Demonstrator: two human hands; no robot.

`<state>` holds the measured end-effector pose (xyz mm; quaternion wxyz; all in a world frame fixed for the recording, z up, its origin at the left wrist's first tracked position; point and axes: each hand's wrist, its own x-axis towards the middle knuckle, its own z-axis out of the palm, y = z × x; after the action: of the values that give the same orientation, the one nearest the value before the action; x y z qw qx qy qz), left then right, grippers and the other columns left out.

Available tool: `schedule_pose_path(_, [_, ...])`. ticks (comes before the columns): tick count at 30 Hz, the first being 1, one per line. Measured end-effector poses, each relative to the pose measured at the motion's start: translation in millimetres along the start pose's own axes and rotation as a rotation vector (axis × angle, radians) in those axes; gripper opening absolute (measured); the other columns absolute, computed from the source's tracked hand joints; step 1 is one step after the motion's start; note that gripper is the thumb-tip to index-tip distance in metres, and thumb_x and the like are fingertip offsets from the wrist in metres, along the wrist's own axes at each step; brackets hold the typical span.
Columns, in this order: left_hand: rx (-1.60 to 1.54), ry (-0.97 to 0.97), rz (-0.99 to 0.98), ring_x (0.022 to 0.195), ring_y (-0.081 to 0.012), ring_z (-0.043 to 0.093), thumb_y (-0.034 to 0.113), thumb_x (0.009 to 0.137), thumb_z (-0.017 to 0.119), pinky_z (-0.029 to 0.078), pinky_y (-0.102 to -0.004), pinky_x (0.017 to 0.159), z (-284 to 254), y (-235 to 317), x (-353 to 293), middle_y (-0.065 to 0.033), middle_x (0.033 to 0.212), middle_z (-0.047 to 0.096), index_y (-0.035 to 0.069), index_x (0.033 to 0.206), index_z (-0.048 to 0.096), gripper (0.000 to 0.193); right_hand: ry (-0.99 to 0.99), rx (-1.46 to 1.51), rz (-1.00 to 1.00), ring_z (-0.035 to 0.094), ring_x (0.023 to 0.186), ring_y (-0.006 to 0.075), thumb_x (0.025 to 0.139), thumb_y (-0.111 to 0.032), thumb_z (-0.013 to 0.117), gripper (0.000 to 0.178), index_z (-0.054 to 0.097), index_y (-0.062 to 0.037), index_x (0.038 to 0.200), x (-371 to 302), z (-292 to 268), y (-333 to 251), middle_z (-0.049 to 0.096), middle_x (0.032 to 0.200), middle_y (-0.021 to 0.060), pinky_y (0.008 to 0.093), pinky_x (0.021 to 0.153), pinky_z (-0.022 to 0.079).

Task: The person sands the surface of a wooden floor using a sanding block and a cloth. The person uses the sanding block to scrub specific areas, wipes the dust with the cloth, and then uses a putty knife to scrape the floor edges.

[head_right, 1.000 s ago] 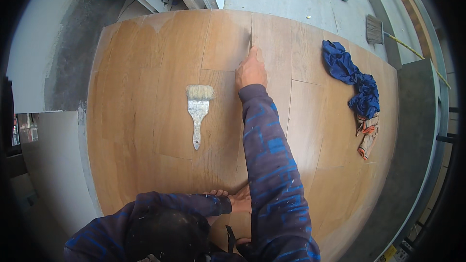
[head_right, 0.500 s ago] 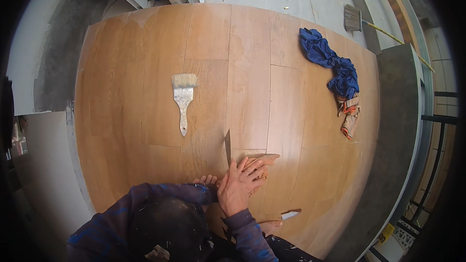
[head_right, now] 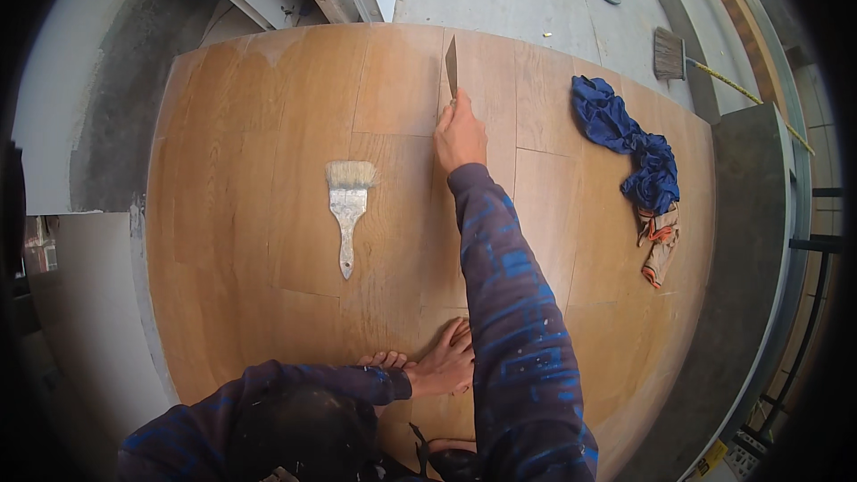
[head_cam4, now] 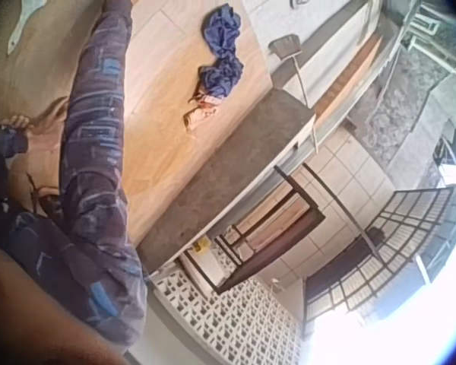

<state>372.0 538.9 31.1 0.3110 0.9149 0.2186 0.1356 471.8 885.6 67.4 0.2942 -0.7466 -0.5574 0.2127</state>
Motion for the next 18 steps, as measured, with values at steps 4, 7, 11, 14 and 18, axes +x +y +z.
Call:
schedule_pose_path(4, [-0.091,-0.081,-0.054,0.16,-0.0338,0.028,0.033,0.089,0.072,0.018,-0.0684,0.127,-16,-1,-9,-0.0105,0.16,0.045,0.017,0.137,0.062,0.052,-0.029,-0.001,0.064,0.069,0.114,0.0526,0.108,-0.026,0.051,0.043,0.055,-0.0072,0.146,60,44,-4,0.072,0.121,0.0321,0.058,0.101,0.054])
schedule_pose_path(7, [-0.107,-0.134,-0.056,0.16,-0.0326,0.027,0.033,0.091,0.071,0.019,-0.0671,0.127,-20,-5,-11,-0.0102,0.163,0.043,0.017,0.139,0.061,0.052,-0.077,-0.013,0.109,0.068,0.116,0.0527,0.108,-0.027,0.051,0.039,0.056,-0.0082,0.141,77,51,-22,0.072,0.123,0.0324,0.0583,0.101,0.054])
schedule_pose_path(11, [-0.055,-0.014,-0.036,0.162,-0.0322,0.023,0.033,0.09,0.072,0.016,-0.068,0.127,-6,-2,-11,-0.0105,0.165,0.041,0.015,0.136,0.063,0.05,-0.114,-0.107,0.216,0.069,0.115,0.0537,0.109,-0.027,0.05,0.035,0.055,-0.0081,0.138,73,40,-37,0.071,0.124,0.0331,0.0593,0.1,0.055])
schedule_pose_path(14, [-0.084,0.063,-0.042,0.148,-0.0265,0.041,0.036,0.091,0.068,0.03,-0.0572,0.122,10,-6,-35,-0.0083,0.148,0.052,0.013,0.135,0.063,0.05,-0.19,-0.101,0.269,0.069,0.113,0.055,0.109,-0.027,0.05,0.035,0.054,-0.0085,0.139,8,27,-50,0.071,0.119,0.0347,0.0604,0.098,0.055])
schedule_pose_path(18, [-0.314,-0.042,-0.111,0.149,-0.0285,0.039,0.034,0.091,0.068,0.027,-0.0615,0.123,3,-10,-48,-0.0081,0.149,0.052,0.014,0.132,0.065,0.045,-0.145,-0.005,0.221,0.07,0.087,0.0569,0.11,-0.019,0.052,0.05,0.043,-0.0056,0.157,-152,0,-13,0.071,0.088,0.0365,0.0621,0.079,0.054])
